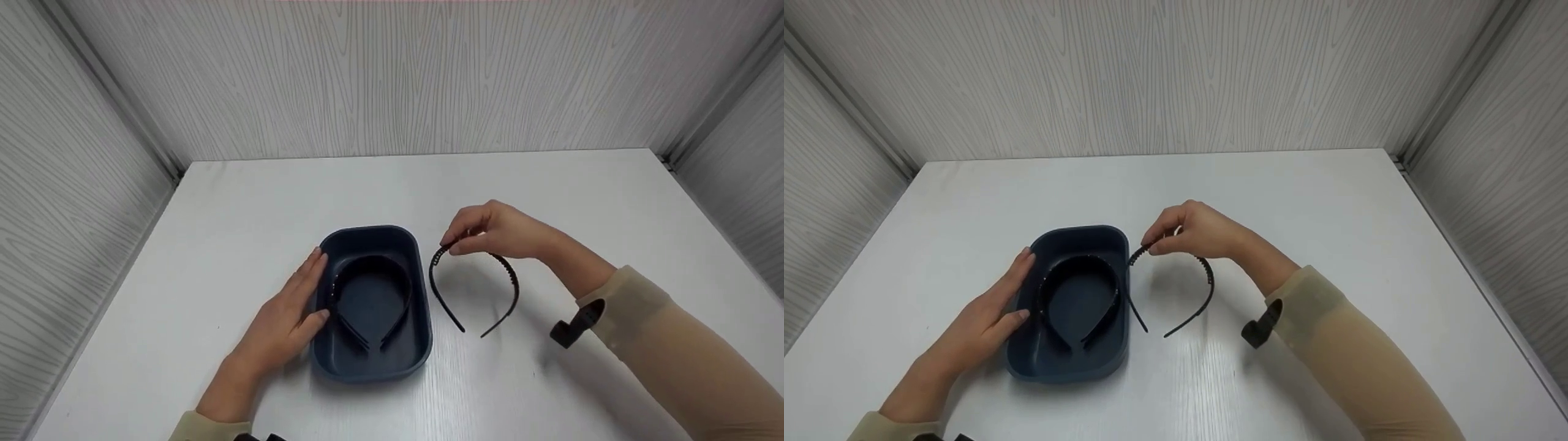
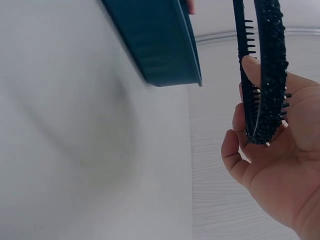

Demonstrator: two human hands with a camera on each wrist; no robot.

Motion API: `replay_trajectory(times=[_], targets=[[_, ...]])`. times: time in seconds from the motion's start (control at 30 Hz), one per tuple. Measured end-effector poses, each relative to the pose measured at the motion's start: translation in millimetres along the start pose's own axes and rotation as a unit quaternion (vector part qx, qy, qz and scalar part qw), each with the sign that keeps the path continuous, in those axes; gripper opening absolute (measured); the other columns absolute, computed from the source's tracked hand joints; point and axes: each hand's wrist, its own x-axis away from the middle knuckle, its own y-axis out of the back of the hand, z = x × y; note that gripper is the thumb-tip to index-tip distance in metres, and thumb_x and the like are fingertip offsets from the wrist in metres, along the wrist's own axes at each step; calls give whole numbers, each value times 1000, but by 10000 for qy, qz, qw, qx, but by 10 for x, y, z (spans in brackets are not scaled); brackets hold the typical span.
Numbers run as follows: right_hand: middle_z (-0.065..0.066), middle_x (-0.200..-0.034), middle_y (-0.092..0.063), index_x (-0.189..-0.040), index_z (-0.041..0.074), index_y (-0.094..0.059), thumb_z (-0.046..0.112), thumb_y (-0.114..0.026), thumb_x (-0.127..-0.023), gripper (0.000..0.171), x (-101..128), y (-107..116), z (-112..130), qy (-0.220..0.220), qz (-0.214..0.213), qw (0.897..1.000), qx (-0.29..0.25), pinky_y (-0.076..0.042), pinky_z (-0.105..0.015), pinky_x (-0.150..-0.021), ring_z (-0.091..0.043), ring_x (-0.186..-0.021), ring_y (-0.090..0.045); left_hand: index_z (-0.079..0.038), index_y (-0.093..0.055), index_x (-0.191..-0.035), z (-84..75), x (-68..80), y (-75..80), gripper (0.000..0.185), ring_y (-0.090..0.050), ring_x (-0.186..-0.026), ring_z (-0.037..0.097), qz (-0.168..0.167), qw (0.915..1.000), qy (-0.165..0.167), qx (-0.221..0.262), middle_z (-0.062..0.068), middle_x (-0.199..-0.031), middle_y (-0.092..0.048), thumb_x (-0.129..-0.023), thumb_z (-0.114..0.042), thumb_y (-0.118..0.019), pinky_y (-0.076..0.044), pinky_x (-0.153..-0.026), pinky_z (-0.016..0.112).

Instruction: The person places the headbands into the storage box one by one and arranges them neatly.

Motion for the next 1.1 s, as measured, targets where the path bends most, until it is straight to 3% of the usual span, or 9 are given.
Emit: replay_trajectory(times=[0.27, 0.5, 0.9, 1.1], targets=[[1, -105, -76, -108, 18, -86, 12, -80, -95, 15, -240, -39, 242, 472, -157, 9987, 142, -54, -36, -92, -21, -95, -66, -19, -23, -171, 14, 0, -29, 83, -24, -160, 16, -86, 10000, -7, -35, -2, -177, -19, -98, -22, -61, -35, -121, 52], [3, -105, -76, -109, 19, -86, 16, -80, -96, 15, -449, -118, 385, 649, -200, 9976, 146, -55, -36, -91, -19, -95, -66, -18, -23, -171, 42, -20, -29, 82, -22, -160, 15, -43, 10000, -48, -19, -1, -177, -19, -99, -23, -61, -31, -121, 44], [6, -105, -76, -111, 18, -86, 16, -79, -97, 16, -754, -302, 495, 953, -273, 9947, 256, -56, -35, -87, -14, -96, -68, -19, -22, -171, 91, -16, -31, 83, -23, -160, 15, -36, 10000, -29, -85, -2, -177, -18, -99, -23, -62, -31, -121, 45], [8, -104, -76, -112, 17, -86, 16, -79, -97, 16, -853, -426, 508, 1026, -305, 9935, 381, -57, -35, -86, -13, -96, -68, -21, -21, -172, 74, -19, -17, 83, -22, -160, 15, 12, 9999, 68, -117, -4, -177, -17, -99, -23, -61, -30, -124, 39]])
